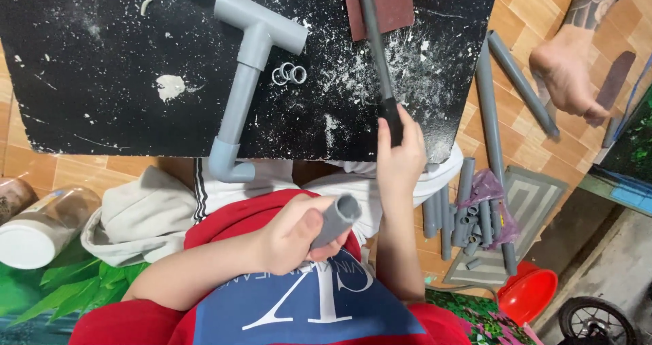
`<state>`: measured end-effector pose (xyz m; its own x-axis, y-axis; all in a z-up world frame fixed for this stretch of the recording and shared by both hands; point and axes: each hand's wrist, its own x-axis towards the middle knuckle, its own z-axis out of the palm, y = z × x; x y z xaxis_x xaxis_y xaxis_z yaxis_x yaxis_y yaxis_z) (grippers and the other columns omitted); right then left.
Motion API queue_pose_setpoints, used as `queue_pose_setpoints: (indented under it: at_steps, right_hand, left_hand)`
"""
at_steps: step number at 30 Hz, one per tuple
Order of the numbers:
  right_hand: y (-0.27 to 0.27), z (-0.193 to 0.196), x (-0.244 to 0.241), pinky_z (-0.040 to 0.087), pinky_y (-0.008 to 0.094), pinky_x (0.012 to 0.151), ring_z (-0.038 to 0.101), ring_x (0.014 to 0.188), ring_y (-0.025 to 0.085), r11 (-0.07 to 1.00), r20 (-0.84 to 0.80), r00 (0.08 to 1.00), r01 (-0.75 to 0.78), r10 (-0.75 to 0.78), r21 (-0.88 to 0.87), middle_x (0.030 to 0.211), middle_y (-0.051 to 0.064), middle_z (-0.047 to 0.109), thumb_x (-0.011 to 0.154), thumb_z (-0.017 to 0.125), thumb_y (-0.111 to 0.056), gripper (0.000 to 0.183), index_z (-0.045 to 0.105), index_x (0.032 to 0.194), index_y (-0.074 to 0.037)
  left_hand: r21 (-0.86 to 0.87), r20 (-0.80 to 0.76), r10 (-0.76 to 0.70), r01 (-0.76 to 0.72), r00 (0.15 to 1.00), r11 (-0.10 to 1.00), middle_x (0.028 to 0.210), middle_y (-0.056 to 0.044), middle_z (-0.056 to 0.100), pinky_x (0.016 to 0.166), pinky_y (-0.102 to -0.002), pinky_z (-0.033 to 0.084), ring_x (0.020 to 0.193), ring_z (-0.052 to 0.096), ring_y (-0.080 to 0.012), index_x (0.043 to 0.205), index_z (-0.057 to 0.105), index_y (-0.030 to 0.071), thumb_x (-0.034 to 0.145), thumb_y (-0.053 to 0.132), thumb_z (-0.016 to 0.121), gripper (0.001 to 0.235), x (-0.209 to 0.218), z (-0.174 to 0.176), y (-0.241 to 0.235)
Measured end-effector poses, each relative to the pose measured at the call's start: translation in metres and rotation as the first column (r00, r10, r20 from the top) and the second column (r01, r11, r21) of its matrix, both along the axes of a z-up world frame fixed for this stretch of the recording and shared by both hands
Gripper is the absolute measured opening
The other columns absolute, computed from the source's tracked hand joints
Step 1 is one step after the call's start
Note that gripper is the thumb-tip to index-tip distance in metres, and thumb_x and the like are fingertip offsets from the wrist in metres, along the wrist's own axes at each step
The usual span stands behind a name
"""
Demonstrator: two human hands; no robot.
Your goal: The person assembles gray PVC pipes and fittings on a black table. They connect a straight pipe to an elbow joint, then attach a T-joint to form a structure. The person uses sandpaper to smooth the ends of the pipes and fittings before connecting them.
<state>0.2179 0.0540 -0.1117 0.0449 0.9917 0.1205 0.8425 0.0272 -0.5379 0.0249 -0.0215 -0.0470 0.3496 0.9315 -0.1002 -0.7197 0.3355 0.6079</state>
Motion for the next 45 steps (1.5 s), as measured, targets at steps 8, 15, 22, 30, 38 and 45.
queue_pose_setpoints:
  at_steps: [8,15,22,30,38,45]
  right_hand:
    - [0.005,0.011,-0.008,0.038,0.04,0.099,0.044,0.113,0.029,0.989,0.011,0.989,-0.146,0.146,-0.027,0.121,0.013,0.048,0.086,0.075,-0.01,0.045,0.06,0.128,-0.004]
    - [-0.036,0.109,-0.016,0.056,0.044,0.101,0.065,0.107,0.029,0.876,-0.746,0.578,-0.482,0.331,0.016,0.117,0.015,0.06,0.096,0.062,-0.05,0.038,0.06,0.108,-0.014]
    - [-0.03,0.117,-0.021,0.062,0.045,0.093,0.07,0.105,0.037,0.791,-0.816,0.454,-0.611,0.359,0.008,0.112,0.023,0.065,0.082,0.071,-0.008,0.019,0.056,0.095,-0.007]
    - [-0.033,0.115,-0.022,0.039,0.049,0.121,0.053,0.134,0.032,0.746,-0.773,0.49,-0.665,0.403,-0.033,0.112,0.017,0.073,0.078,0.078,-0.027,0.064,0.052,0.13,-0.002]
    - [-0.026,0.128,-0.03,0.039,0.053,0.118,0.06,0.124,0.031,0.586,-0.828,0.398,-0.803,0.395,-0.106,0.109,0.01,0.072,0.083,0.069,-0.034,0.034,0.067,0.1,-0.004]
    - [-0.031,0.129,-0.035,0.055,0.048,0.102,0.065,0.115,0.033,0.621,-0.867,0.37,-0.778,0.335,-0.093,0.104,0.013,0.072,0.09,0.065,-0.034,0.031,0.061,0.096,-0.004]
  left_hand:
    - [0.182,-0.169,-0.197,0.227,0.966,0.957,0.067,-0.003,0.056,0.048,-0.023,0.037,0.049,0.043,-0.0112,0.092,0.057,0.0,0.1,0.062,0.028,0.07,-0.017,0.018,0.014]
    - [0.284,-0.373,-0.16,0.277,0.914,0.918,0.058,0.001,0.053,0.047,-0.026,0.038,0.045,0.046,-0.0153,0.092,0.057,0.004,0.102,0.054,0.025,0.061,-0.015,0.007,0.022]
    - [0.287,-0.459,-0.134,0.289,0.878,0.913,0.066,-0.006,0.063,0.049,-0.03,0.043,0.049,0.054,-0.023,0.099,0.062,0.002,0.085,0.03,0.045,0.036,-0.017,0.003,0.022]
    - [0.464,-0.562,0.027,0.288,0.827,0.838,0.079,-0.004,0.07,0.057,-0.032,0.05,0.061,0.065,-0.0265,0.104,0.061,0.007,0.075,0.024,0.074,0.036,-0.011,-0.002,0.016]
    - [0.366,-0.503,-0.169,0.386,0.847,0.847,0.085,-0.008,0.073,0.064,-0.034,0.057,0.071,0.069,-0.0266,0.091,0.068,0.007,0.073,0.021,0.074,0.024,-0.004,-0.017,0.0]
    - [0.373,-0.52,-0.157,0.388,0.84,0.843,0.086,-0.008,0.073,0.064,-0.034,0.056,0.07,0.069,-0.0269,0.092,0.068,0.008,0.073,0.024,0.074,0.026,-0.006,-0.013,-0.001]
